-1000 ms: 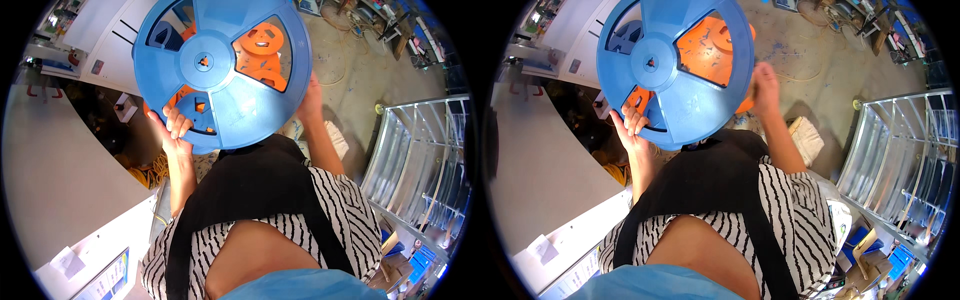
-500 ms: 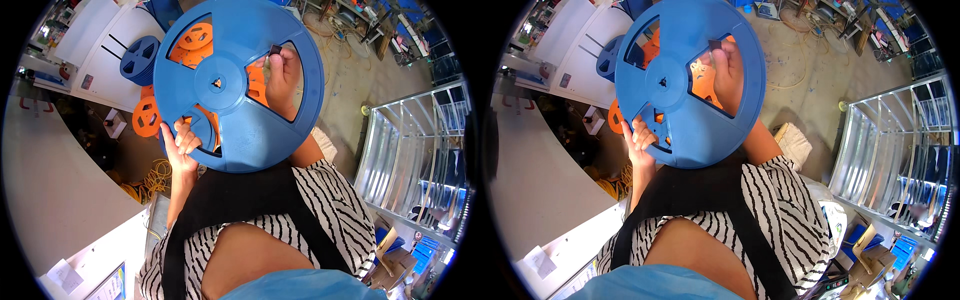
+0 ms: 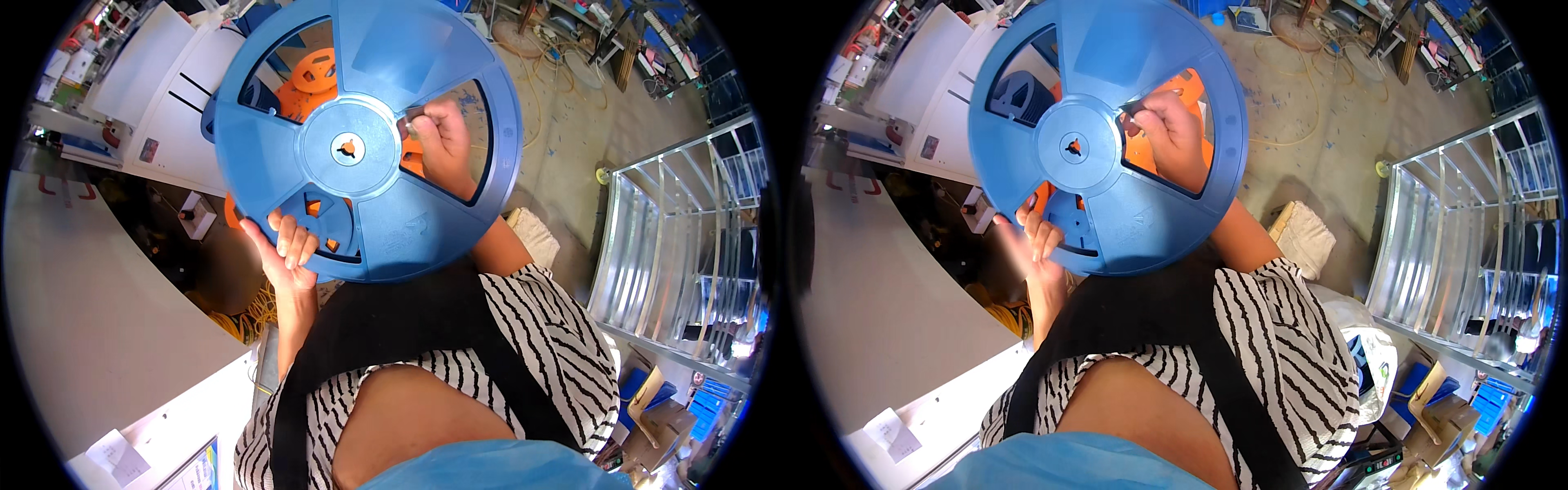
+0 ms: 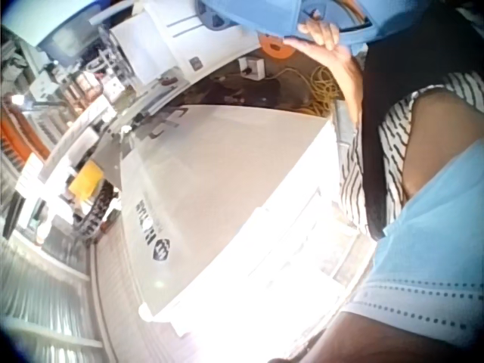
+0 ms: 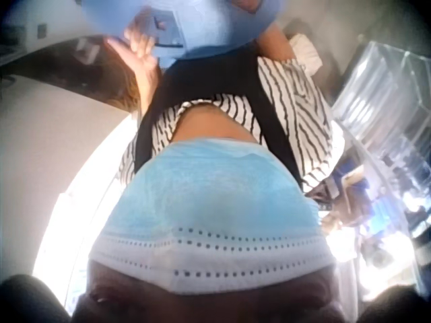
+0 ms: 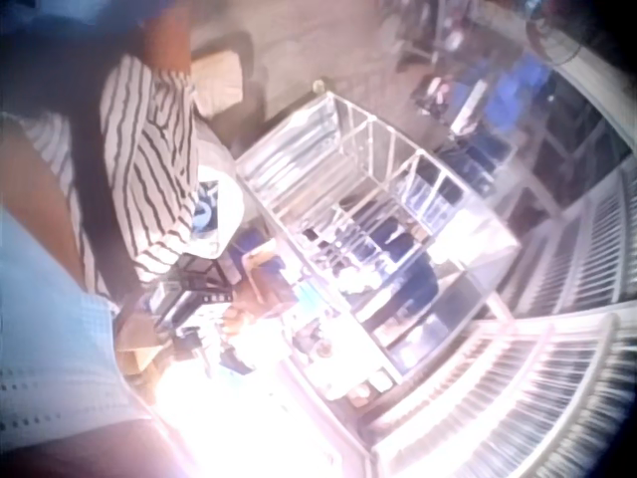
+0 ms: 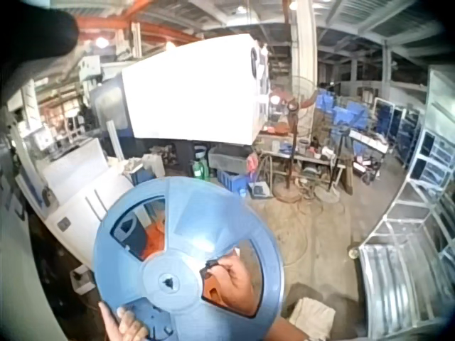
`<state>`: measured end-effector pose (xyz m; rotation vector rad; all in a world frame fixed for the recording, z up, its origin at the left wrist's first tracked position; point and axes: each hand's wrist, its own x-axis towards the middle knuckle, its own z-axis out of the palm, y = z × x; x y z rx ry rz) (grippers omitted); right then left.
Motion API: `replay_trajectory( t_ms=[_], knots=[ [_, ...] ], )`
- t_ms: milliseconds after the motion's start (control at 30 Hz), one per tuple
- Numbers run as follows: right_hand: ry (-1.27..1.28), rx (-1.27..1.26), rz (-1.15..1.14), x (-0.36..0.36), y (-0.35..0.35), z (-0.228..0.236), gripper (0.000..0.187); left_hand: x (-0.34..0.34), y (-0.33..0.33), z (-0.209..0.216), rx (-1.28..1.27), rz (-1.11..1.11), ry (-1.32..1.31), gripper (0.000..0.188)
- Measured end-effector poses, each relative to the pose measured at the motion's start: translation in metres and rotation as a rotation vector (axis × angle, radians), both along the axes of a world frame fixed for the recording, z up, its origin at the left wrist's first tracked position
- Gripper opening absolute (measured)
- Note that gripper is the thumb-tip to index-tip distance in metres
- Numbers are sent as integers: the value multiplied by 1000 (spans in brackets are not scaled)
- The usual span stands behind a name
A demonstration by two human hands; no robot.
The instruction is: The person picks up blue plastic reels from a metal rack and a table, then uses a small handheld tool to scrape or deburr edges and surfaces. The person repeatedly flips the reels and works on different sides before placing them back on the rack or into a bag.
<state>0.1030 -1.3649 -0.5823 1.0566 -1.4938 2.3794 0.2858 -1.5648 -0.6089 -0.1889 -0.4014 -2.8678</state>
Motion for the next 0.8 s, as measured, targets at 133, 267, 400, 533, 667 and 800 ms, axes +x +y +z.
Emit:
replay_trajectory(
  t_ms=[133,267,400,533,667,800],
  knots=[
    [26,-21,-18,-6,5,-8,11,3,11,29,-138,133,51,49],
    [-73,7,-98,-7,15,-23,15,11,4,37,-284,257,62,50],
    [-298,-135,-52,-12,17,-42,13,14,-3,41,-306,256,110,51],
    [-502,-267,-181,-8,21,-18,8,20,-8,45,-337,275,121,53],
    [-522,-371,-416,-32,52,1,4,20,12,56,-462,447,-127,57],
    [-418,-197,-117,9,45,61,10,17,11,42,-599,429,-46,61]
  ],
)
